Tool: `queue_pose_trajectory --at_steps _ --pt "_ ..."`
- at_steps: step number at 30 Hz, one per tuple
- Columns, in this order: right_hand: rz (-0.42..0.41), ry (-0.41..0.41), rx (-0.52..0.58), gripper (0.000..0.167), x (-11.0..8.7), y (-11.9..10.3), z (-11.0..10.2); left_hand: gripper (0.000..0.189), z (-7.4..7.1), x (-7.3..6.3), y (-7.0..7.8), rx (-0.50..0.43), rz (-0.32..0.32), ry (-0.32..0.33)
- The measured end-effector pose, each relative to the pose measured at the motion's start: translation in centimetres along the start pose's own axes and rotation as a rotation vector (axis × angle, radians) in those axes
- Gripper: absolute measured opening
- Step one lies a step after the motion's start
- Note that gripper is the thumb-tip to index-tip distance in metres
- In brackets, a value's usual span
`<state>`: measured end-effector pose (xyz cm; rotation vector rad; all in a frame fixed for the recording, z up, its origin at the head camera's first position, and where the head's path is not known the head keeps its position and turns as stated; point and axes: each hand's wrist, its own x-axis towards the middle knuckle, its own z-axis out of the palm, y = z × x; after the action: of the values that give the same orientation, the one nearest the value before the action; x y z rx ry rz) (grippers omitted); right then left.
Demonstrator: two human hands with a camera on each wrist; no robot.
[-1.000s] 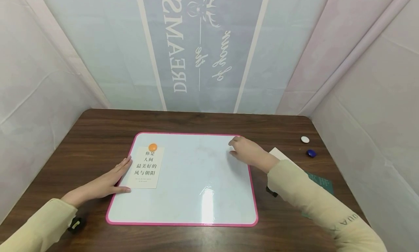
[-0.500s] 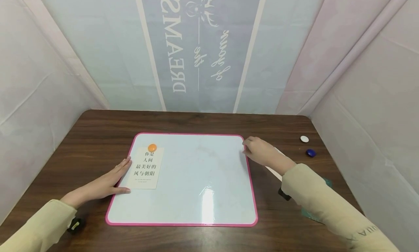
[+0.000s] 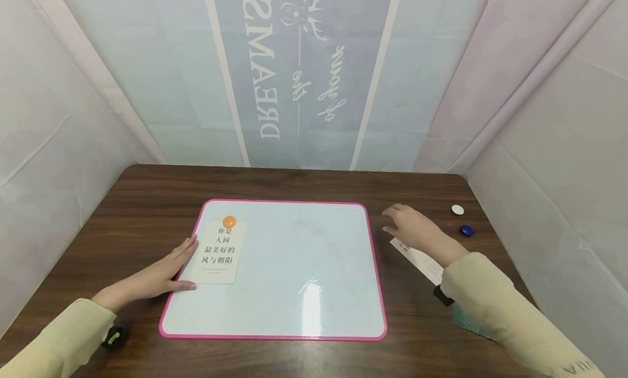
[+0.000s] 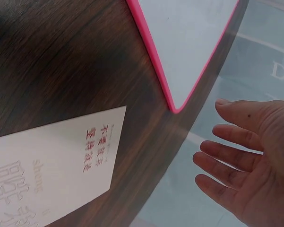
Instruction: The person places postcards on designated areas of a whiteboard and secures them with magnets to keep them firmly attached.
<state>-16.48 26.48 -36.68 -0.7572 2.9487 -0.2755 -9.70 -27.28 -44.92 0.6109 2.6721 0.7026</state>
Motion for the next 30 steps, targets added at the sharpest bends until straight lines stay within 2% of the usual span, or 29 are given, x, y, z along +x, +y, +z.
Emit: queue_pose_trajectory --at_steps 14,18,23,30 --pt "0.071 -0.02 0.019 0.041 -1.3 2.5 -1.2 0.101 0.0 0.2 0.3 -0.011 -0.005 -0.007" --pt "0.118 -0.045 0.039 0.043 -1.6 3.4 -1.4 0.101 0.0 0.3 0.4 -0.013 -0.009 -0.006" --pt "0.193 -0.094 0.134 0.048 -2.0 4.4 -1.6 0.101 0.1 0.4 0.4 -0.011 -0.008 -0.005" --pt "0.263 -0.144 0.153 0.061 -2.7 5.9 -1.7 0.101 0.1 0.4 0.6 -0.018 -0.015 -0.006"
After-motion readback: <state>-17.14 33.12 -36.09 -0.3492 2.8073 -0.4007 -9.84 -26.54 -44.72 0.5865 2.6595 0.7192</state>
